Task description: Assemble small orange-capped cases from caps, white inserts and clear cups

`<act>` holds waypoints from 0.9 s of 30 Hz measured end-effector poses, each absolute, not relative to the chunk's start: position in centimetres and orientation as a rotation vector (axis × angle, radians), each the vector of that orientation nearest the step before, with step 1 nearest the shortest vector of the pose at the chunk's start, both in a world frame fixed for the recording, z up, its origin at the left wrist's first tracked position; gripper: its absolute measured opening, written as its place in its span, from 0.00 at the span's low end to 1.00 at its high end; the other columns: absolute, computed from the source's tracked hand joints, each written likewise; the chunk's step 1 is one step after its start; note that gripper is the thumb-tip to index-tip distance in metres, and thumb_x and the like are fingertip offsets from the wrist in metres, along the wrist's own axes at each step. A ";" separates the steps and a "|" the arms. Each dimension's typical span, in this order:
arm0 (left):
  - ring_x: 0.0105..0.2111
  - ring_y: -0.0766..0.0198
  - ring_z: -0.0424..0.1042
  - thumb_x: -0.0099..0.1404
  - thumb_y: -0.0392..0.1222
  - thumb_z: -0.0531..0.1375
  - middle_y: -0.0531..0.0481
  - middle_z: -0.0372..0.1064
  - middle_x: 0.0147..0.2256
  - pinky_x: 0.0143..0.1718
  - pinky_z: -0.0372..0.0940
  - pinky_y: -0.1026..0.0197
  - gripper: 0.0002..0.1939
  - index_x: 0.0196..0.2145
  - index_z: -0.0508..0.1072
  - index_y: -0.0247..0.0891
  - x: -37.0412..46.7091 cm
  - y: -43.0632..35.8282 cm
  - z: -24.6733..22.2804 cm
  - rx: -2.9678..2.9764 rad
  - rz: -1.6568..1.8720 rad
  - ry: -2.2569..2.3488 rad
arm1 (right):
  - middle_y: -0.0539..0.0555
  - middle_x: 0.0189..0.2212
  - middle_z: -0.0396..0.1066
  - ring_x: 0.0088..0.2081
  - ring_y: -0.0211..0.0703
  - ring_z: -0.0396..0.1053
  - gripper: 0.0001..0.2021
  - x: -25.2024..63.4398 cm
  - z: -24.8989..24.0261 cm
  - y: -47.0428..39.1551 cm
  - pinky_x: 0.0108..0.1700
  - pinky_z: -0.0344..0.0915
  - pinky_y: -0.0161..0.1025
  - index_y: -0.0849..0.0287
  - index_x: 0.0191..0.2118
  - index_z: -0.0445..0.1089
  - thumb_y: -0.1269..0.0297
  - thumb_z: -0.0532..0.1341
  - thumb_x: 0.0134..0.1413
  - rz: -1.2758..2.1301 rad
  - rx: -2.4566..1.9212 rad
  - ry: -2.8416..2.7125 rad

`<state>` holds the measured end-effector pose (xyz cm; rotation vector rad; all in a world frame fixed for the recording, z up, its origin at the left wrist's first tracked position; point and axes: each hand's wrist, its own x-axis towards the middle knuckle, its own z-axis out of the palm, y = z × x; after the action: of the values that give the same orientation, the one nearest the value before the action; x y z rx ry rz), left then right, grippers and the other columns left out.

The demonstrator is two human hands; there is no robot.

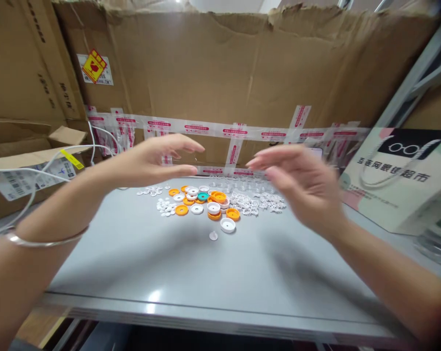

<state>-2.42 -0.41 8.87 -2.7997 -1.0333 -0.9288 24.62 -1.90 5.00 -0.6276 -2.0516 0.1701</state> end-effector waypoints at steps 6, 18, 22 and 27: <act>0.43 0.62 0.69 0.63 0.50 0.54 0.48 0.71 0.44 0.43 0.65 0.61 0.16 0.45 0.70 0.39 -1.9 2.1 4.5 -3.090 -0.584 -1.237 | 0.52 0.39 0.72 0.41 0.40 0.69 0.09 21.7 -0.1 -0.7 0.44 0.65 0.39 0.57 0.42 0.67 0.70 0.55 0.56 0.338 -0.587 -2.347; 0.37 0.61 0.69 0.61 0.41 0.52 0.47 0.72 0.38 0.37 0.61 0.63 0.12 0.38 0.73 0.39 -3.7 2.0 3.8 -2.936 -0.038 -1.505 | 0.56 0.41 0.68 0.45 0.46 0.63 0.14 22.3 -2.4 -0.3 0.49 0.59 0.46 0.56 0.42 0.67 0.63 0.63 0.48 0.301 -0.701 -2.481; 0.38 0.59 0.68 0.57 0.48 0.56 0.46 0.71 0.40 0.36 0.61 0.63 0.16 0.40 0.72 0.38 -3.9 2.4 3.4 -2.870 0.042 -1.578 | 0.55 0.39 0.66 0.43 0.46 0.62 0.12 22.2 -3.1 -0.3 0.49 0.57 0.47 0.55 0.39 0.70 0.61 0.65 0.46 0.234 -0.735 -2.506; 0.38 0.58 0.67 0.56 0.54 0.56 0.44 0.69 0.41 0.36 0.60 0.62 0.21 0.42 0.70 0.38 -3.1 2.9 2.2 -2.826 0.017 -1.596 | 0.54 0.40 0.65 0.44 0.45 0.61 0.06 22.2 -3.5 -0.3 0.48 0.56 0.46 0.55 0.35 0.72 0.61 0.62 0.51 0.214 -0.770 -2.499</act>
<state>-3.13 2.93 2.23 -2.8260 -1.5963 0.0173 22.23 -0.35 -3.50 -0.7698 -2.4990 0.2139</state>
